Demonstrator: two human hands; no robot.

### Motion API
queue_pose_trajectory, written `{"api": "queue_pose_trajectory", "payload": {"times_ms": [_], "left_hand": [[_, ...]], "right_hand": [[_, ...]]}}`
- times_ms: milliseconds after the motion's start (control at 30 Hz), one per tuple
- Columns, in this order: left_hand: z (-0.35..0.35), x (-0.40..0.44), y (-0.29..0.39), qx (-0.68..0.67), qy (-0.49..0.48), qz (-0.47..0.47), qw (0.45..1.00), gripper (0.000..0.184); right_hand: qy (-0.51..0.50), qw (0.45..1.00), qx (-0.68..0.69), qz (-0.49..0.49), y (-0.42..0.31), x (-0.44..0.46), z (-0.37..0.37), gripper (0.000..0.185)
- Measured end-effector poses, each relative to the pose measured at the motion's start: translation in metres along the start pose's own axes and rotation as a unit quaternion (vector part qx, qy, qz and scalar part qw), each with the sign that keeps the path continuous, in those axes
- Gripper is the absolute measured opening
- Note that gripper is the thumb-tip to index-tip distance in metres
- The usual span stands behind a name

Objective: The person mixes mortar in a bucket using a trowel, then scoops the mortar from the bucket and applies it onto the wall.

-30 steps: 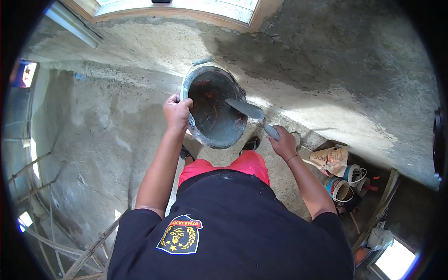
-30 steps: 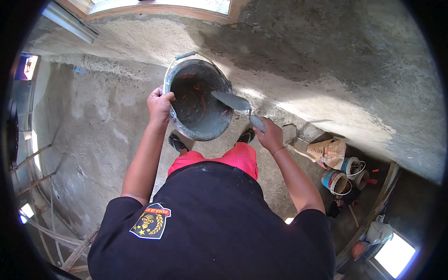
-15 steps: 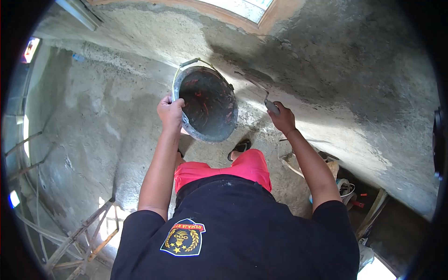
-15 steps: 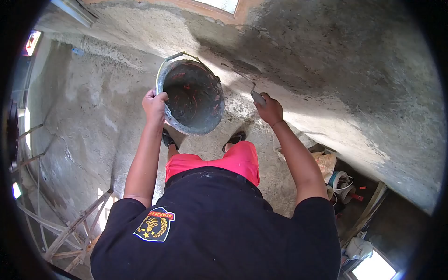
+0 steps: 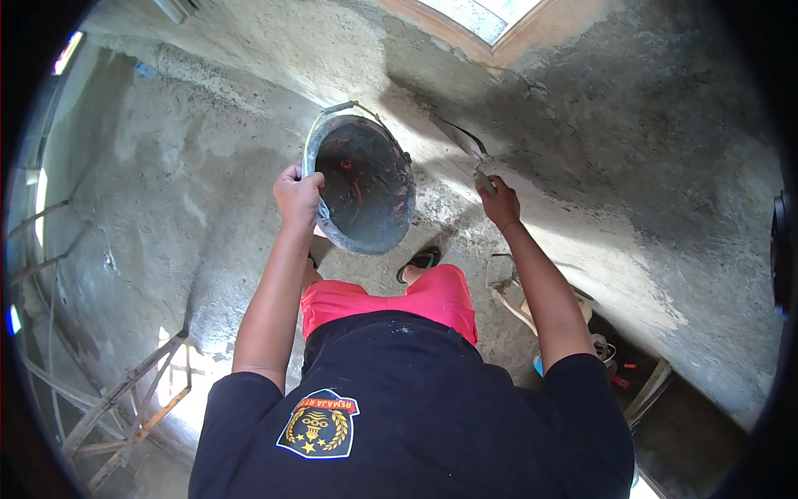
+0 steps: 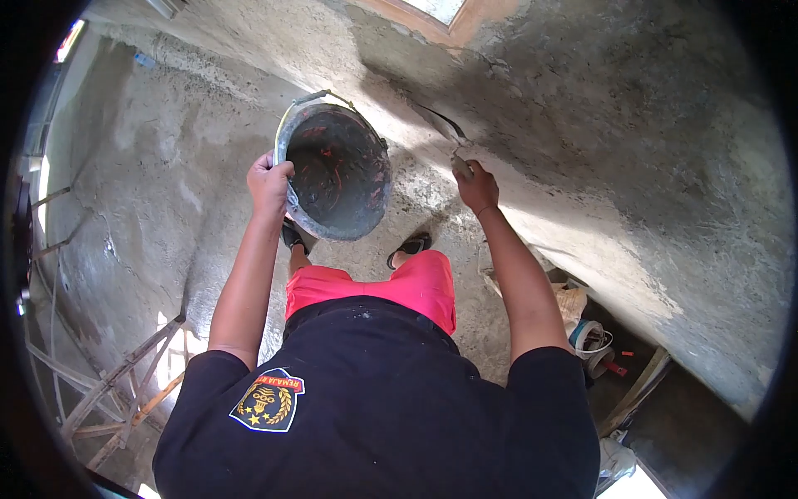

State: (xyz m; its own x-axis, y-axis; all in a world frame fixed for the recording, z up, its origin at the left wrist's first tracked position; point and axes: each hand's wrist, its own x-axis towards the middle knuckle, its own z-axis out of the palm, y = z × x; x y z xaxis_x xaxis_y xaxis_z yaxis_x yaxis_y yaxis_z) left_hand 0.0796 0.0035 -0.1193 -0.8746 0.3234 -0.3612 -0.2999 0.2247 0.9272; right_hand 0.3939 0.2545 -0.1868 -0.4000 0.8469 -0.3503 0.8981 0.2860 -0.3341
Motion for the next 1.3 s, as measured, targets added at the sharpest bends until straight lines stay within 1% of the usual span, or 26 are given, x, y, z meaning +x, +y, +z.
{"api": "queue_pose_trajectory", "payload": {"times_ms": [133, 233, 300, 333, 433, 500, 533, 600, 733, 800, 833, 900, 1000, 1133, 1200, 1300], "left_hand": [[-0.005, 0.001, -0.003, -0.009, -0.001, 0.003, 1.0, 0.006], [-0.007, 0.001, -0.004, -0.001, -0.006, -0.001, 1.0, 0.007], [-0.01, -0.001, -0.008, 0.005, -0.007, -0.002, 1.0, 0.007], [-0.011, -0.001, -0.011, 0.013, -0.012, -0.002, 1.0, 0.007], [-0.01, -0.003, -0.013, 0.018, -0.013, -0.002, 1.0, 0.007], [-0.011, -0.006, -0.014, 0.015, -0.011, -0.002, 1.0, 0.007], [-0.012, -0.006, -0.015, 0.013, -0.013, -0.005, 1.0, 0.007], [-0.013, -0.008, -0.012, 0.009, -0.013, -0.007, 1.0, 0.007], [-0.014, -0.009, -0.011, -0.011, -0.004, -0.016, 1.0, 0.007], [-0.015, -0.008, -0.01, -0.01, -0.009, -0.018, 1.0, 0.007], [-0.014, -0.009, -0.008, -0.015, -0.012, -0.016, 1.0, 0.007], [-0.015, -0.009, -0.008, -0.018, -0.017, -0.016, 1.0, 0.008], [-0.019, -0.006, -0.013, 0.01, -0.02, -0.013, 1.0, 0.008], [-0.017, -0.008, -0.01, -0.007, -0.016, -0.009, 1.0, 0.009], [-0.019, -0.007, -0.007, -0.021, -0.006, -0.007, 1.0, 0.009], [-0.021, -0.008, -0.008, 0.003, -0.021, 0.001, 1.0, 0.011]], "right_hand": [[-0.004, 1.0, 0.019, 0.003, 0.005, -0.014, 0.017, 0.046], [-0.025, 1.0, -0.011, 0.011, 0.004, -0.022, 0.012, 0.045], [-0.007, 0.999, -0.031, -0.041, 0.0, -0.026, 0.008, 0.044], [-0.008, 0.998, -0.034, -0.043, -0.003, -0.025, 0.006, 0.044], [-0.001, 0.999, -0.02, -0.032, -0.01, -0.014, 0.0, 0.043], [0.005, 1.0, -0.014, 0.001, -0.009, -0.008, -0.003, 0.044], [0.005, 1.0, -0.015, 0.0, -0.006, -0.009, -0.001, 0.044], [0.009, 0.999, -0.041, 0.006, -0.002, -0.012, 0.005, 0.043], [0.001, 0.998, -0.058, 0.006, -0.005, -0.019, 0.004, 0.045], [-0.003, 0.998, -0.045, -0.032, -0.011, -0.019, -0.004, 0.046], [-0.002, 0.998, -0.045, -0.032, -0.014, -0.018, -0.008, 0.046], [0.003, 0.999, -0.033, 0.014, -0.015, -0.013, -0.012, 0.047], [-0.009, 0.998, -0.044, 0.032, -0.003, -0.017, -0.008, 0.045], [-0.026, 0.998, -0.06, 0.02, -0.003, -0.028, -0.004, 0.044], [-0.009, 0.999, -0.038, -0.015, -0.012, -0.022, -0.004, 0.043], [0.019, 0.999, -0.049, 0.001, -0.017, -0.009, -0.009, 0.044]]}}
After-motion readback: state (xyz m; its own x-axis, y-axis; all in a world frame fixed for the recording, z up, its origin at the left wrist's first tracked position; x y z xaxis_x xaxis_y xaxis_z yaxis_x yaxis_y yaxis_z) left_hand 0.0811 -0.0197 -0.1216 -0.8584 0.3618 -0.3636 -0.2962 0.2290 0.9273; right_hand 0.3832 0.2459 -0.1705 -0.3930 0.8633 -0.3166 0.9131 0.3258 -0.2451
